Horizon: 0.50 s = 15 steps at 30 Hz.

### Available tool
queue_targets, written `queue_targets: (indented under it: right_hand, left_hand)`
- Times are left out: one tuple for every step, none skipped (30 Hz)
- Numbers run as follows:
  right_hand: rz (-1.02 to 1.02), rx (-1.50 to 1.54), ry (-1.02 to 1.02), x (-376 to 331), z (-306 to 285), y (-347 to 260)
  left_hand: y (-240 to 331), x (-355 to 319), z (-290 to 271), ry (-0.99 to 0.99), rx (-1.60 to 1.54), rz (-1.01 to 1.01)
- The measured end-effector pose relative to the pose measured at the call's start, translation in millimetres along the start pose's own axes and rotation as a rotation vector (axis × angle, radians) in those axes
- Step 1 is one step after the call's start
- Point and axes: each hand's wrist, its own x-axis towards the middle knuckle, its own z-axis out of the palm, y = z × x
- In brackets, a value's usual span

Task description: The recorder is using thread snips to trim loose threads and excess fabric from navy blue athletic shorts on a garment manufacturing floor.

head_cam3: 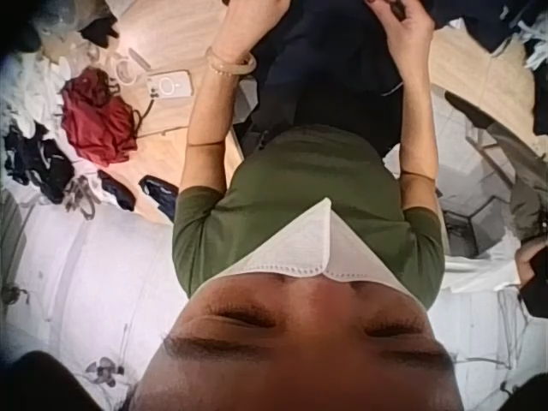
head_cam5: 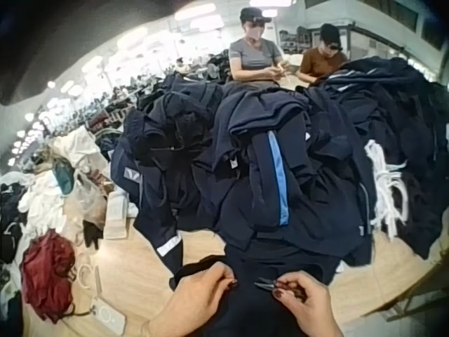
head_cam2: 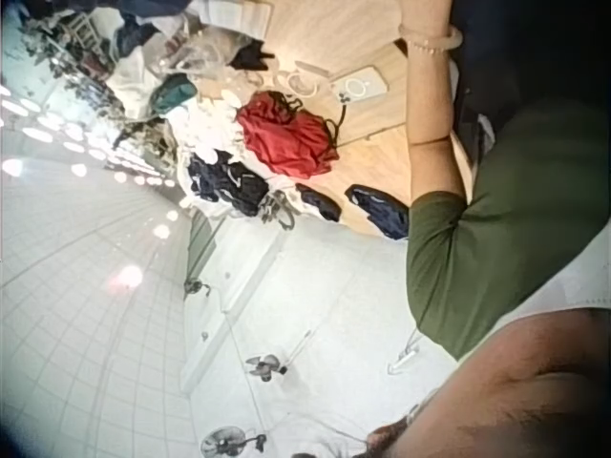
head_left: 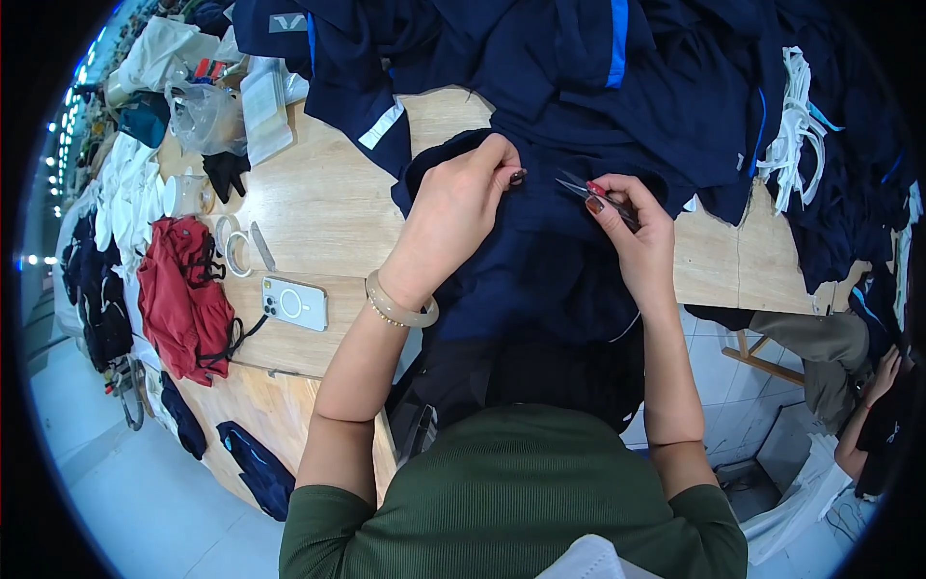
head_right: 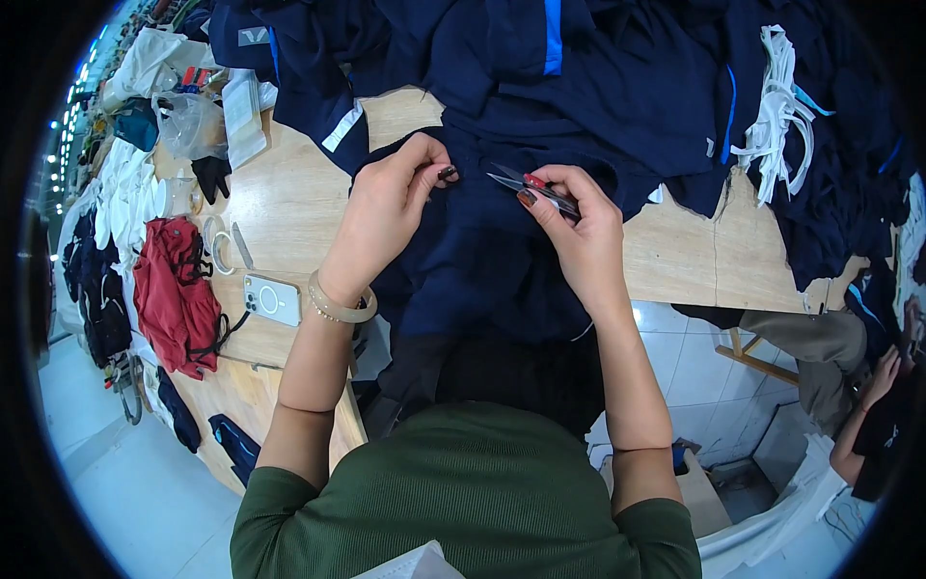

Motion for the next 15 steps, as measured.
queue_targets:
  right_hand:
    - [0.008,-0.005,0.003,0.5,0.2,-0.6]
    - [0.008,-0.006,0.002,0.6,0.0,-0.9]
    - [0.006,-0.008,-0.004,0.8,-0.2,-1.1]
    - [0.003,-0.011,-0.008,1.0,-0.5,-1.3]
    - [0.004,-0.011,-0.009,0.8,-0.4,-1.4]
    - [0.005,-0.008,-0.01,0.5,-0.4,-1.4]
    - [0.006,-0.004,-0.01,0.3,-0.4,-1.5]
    - [0.006,-0.004,-0.01,0.0,-0.3,-2.0]
    - [0.011,-0.01,-0.011,-0.2,-0.2,-2.9]
    - [0.016,-0.016,-0.011,-0.5,-0.1,-3.9]
    - [0.017,-0.016,-0.01,-0.6,0.3,-5.2]
    - [0.015,-0.021,-0.001,-0.8,1.7,-6.9]
    - [0.013,-0.025,0.006,-0.9,2.8,-8.6]
    - [0.013,-0.025,0.007,-0.5,3.0,-10.4]
    - [-0.071,-0.145,0.014,-0.1,3.1,-12.1]
  left_hand:
    - [-1.6,-0.2,1.6,0.01,-0.033,-0.014]
    - [-2.4,-0.3,2.5,0.02,-0.067,-0.029]
    - [-2.7,0.2,2.5,0.02,-0.068,-0.03]
    - [-2.8,0.8,2.4,0.026,-0.037,0.003]
    - [-2.9,0.9,2.4,0.03,-0.005,0.035]
    - [-2.7,0.9,2.9,0.03,-0.005,0.035]
    - [-2.4,1.1,4.0,0.029,0.031,0.033]
    - [-2.1,1.3,5.2,0.029,0.067,0.032]
    - [-0.8,1.1,6.8,0.028,0.067,0.031]
    - [1.1,0.4,8.8,0.019,0.097,-0.025]
    - [2.3,0.4,10.3,0.009,0.127,-0.08]
    - [1.9,0.3,9.9,0.008,0.127,-0.08]
    - [0.8,-0.3,8.4,-0.04,0.101,-0.102]
    - [-0.4,-0.6,6.4,-0.088,0.076,-0.125]
    - [-1.3,-2.3,3.4,-0.088,0.076,-0.125]
